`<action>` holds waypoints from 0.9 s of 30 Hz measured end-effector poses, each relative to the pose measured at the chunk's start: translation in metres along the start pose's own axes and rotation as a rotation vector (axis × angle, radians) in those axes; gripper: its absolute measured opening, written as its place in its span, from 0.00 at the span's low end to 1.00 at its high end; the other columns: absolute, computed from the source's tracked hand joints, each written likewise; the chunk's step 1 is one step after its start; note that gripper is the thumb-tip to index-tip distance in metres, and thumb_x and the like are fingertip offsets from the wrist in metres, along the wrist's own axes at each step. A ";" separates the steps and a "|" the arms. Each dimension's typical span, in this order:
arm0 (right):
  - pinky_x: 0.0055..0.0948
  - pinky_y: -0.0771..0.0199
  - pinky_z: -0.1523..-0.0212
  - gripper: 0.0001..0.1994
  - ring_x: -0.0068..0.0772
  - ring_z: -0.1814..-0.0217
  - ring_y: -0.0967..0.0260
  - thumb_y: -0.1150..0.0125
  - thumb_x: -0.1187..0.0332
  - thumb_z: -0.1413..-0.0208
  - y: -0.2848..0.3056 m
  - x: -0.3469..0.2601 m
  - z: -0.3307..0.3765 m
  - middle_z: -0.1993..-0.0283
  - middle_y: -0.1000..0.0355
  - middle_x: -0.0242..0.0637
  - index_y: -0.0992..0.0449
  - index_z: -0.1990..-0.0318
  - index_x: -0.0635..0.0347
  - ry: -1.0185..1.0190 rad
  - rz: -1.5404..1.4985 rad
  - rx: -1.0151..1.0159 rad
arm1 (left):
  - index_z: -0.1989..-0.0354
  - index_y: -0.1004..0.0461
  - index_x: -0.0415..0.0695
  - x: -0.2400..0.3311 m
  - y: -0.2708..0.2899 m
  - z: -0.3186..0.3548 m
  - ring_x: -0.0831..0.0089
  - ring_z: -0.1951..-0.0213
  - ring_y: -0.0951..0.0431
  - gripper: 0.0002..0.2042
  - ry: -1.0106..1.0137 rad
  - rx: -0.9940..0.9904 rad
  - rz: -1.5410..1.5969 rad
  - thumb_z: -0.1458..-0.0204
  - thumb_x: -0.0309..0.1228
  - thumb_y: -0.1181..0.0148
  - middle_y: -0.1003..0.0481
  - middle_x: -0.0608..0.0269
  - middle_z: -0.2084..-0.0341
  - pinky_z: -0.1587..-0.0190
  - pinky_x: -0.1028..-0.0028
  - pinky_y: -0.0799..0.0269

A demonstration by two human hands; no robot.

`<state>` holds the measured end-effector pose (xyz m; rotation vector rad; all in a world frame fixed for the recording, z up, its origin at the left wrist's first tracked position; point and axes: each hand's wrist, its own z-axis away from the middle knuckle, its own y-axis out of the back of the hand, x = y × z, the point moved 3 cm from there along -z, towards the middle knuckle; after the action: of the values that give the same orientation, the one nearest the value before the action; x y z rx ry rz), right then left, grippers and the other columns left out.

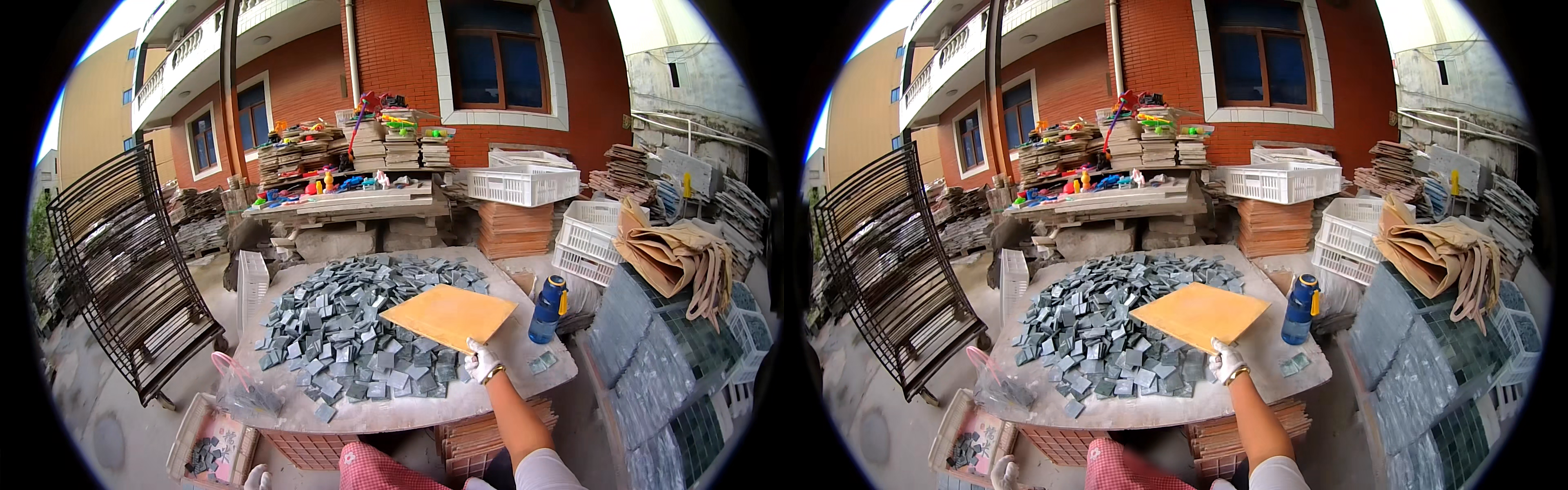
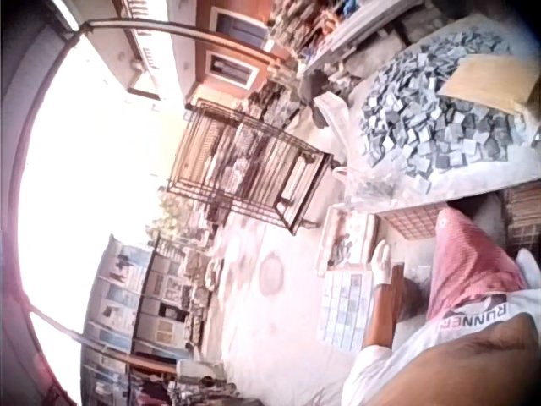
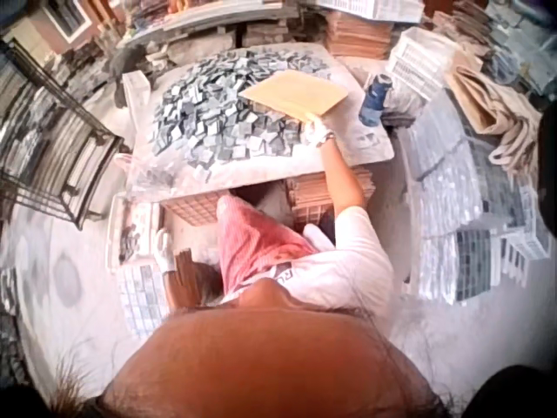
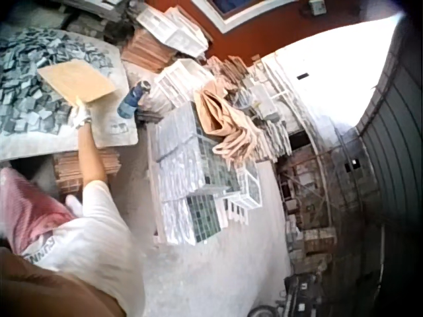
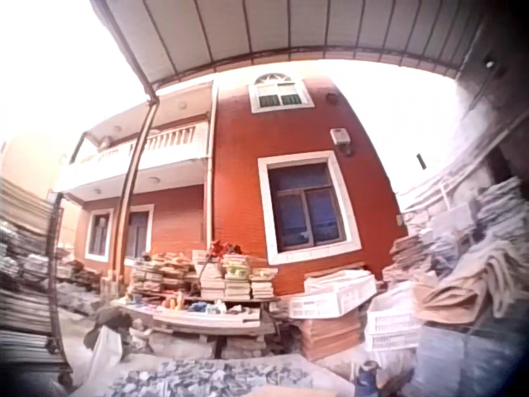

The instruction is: The person places small square tiles into a yellow grid frame on a workbench, then flips the frame to reveal the assembled tile sheet. The person repeats the process with a second frame, filling it with tiles and flipping it to show the finished sheet.

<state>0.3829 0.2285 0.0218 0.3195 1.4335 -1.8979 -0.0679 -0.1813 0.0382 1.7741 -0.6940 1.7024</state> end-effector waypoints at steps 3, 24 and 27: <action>0.16 0.52 0.90 0.09 0.16 0.89 0.50 0.38 0.68 0.48 -0.022 0.023 0.064 0.81 0.39 0.25 0.33 0.65 0.51 0.155 0.125 -0.112 | 0.48 0.29 0.39 -0.017 -0.053 0.002 0.73 0.54 0.28 0.15 0.121 -0.179 0.047 0.43 0.31 0.46 0.28 0.61 0.53 0.54 0.75 0.30; 0.37 0.29 0.54 0.17 0.46 0.54 0.27 0.41 0.59 0.47 0.021 0.065 0.197 0.57 0.25 0.44 0.26 0.52 0.57 0.228 1.698 -0.524 | 0.37 0.43 0.47 0.039 -0.130 0.006 0.55 0.41 0.40 0.33 0.504 -0.146 0.643 0.44 0.58 0.60 0.40 0.52 0.41 0.38 0.55 0.47; 0.37 0.29 0.54 0.13 0.46 0.55 0.28 0.45 0.62 0.47 0.022 0.056 0.152 0.58 0.25 0.44 0.24 0.55 0.52 0.738 1.644 -0.558 | 0.35 0.46 0.46 0.055 -0.136 0.002 0.54 0.41 0.40 0.35 0.493 -0.305 0.531 0.45 0.57 0.64 0.42 0.50 0.39 0.39 0.54 0.46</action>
<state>0.3914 0.0653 0.0258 1.4273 1.2371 -0.0112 0.0336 -0.0870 0.0856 0.9481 -1.1831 2.1224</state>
